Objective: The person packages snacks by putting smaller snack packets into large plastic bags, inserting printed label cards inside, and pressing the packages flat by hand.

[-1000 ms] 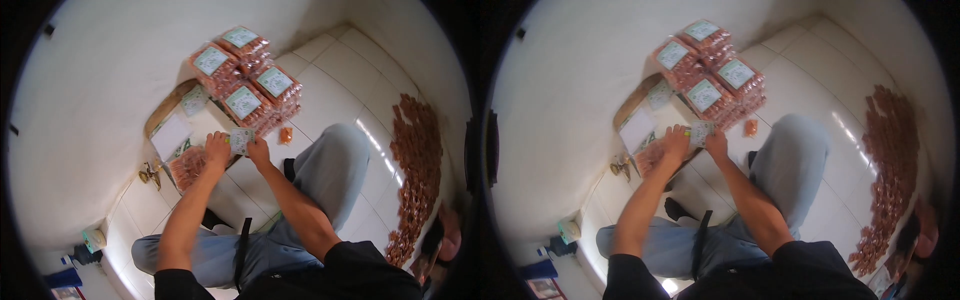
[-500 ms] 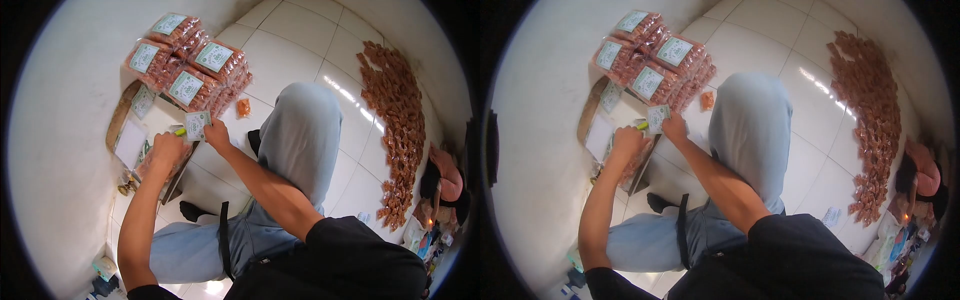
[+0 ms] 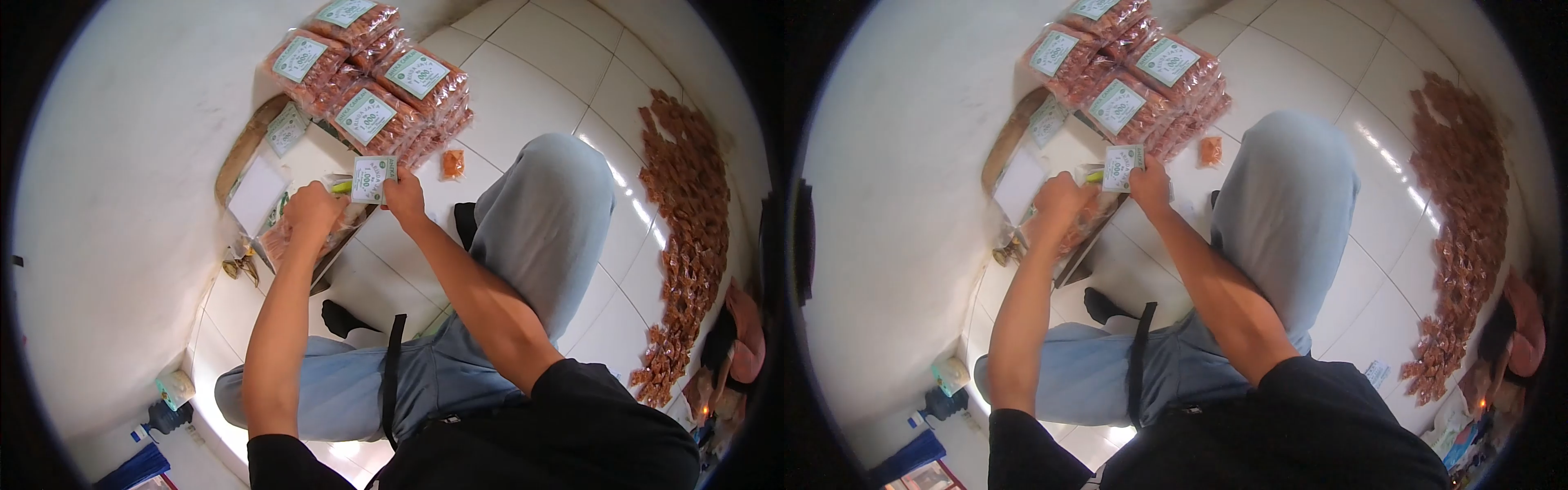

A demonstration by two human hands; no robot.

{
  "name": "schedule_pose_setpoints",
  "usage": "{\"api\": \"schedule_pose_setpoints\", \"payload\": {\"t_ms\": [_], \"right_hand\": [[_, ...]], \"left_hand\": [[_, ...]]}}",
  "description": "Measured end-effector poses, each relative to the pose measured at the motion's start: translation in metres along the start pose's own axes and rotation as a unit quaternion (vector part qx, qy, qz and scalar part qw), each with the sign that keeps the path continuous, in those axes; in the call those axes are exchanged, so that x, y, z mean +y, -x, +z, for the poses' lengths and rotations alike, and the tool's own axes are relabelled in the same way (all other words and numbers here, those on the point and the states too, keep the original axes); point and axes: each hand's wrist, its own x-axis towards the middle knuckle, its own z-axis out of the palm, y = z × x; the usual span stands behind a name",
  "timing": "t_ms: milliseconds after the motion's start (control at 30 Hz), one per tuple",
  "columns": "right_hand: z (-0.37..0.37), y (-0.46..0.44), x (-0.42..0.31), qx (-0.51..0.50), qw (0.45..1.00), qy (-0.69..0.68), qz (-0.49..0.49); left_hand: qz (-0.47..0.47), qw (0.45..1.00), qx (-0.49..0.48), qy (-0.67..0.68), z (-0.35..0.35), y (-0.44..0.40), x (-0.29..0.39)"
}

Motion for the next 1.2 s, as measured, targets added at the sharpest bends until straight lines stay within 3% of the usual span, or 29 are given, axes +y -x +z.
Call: {"api": "schedule_pose_setpoints", "payload": {"t_ms": [100,167,233,333,467,567,633,667,733,767,867,1200], "right_hand": [[0.004,0.003,0.002,-0.032,0.999,-0.009,0.004],[0.005,0.005,0.002,-0.055,0.998,-0.027,0.017],[0.004,0.006,-0.002,-0.139,0.986,0.01,0.089],[0.006,0.012,-0.007,-0.144,0.984,0.053,0.092],[0.012,0.011,-0.008,-0.2,0.974,0.052,0.09],[0.018,0.013,-0.01,-0.241,0.965,0.056,0.082],[0.023,0.007,0.005,-0.273,0.956,0.102,-0.032],[0.024,0.006,0.009,-0.282,0.953,0.102,-0.035],[0.026,0.012,0.012,-0.307,0.944,0.107,0.057],[0.028,0.016,0.014,-0.313,0.942,0.109,0.056],[0.027,0.03,0.008,-0.369,0.903,-0.089,0.2],[0.022,0.023,0.011,-0.365,0.874,-0.073,0.313]], "left_hand": [[0.016,0.999,-0.006,-0.029,0.013,-0.007,-0.011],[0.02,0.998,0.064,0.001,0.018,0.0,-0.014],[0.019,0.996,0.091,0.014,0.022,0.006,-0.018],[0.031,0.99,0.132,0.038,0.027,0.015,-0.029],[0.043,0.969,0.19,0.151,0.043,0.032,-0.034],[0.055,0.94,0.275,0.193,0.062,0.035,-0.033],[0.021,0.937,0.277,0.213,0.068,0.041,-0.026],[-0.005,0.932,0.275,0.235,0.07,0.043,-0.021],[-0.023,0.915,0.298,0.271,0.079,0.047,-0.011],[-0.032,0.897,0.315,0.308,0.083,0.048,-0.006],[-0.065,0.882,0.309,0.351,0.089,0.054,0.004],[-0.064,0.838,0.354,0.41,0.102,0.062,0.0]]}}
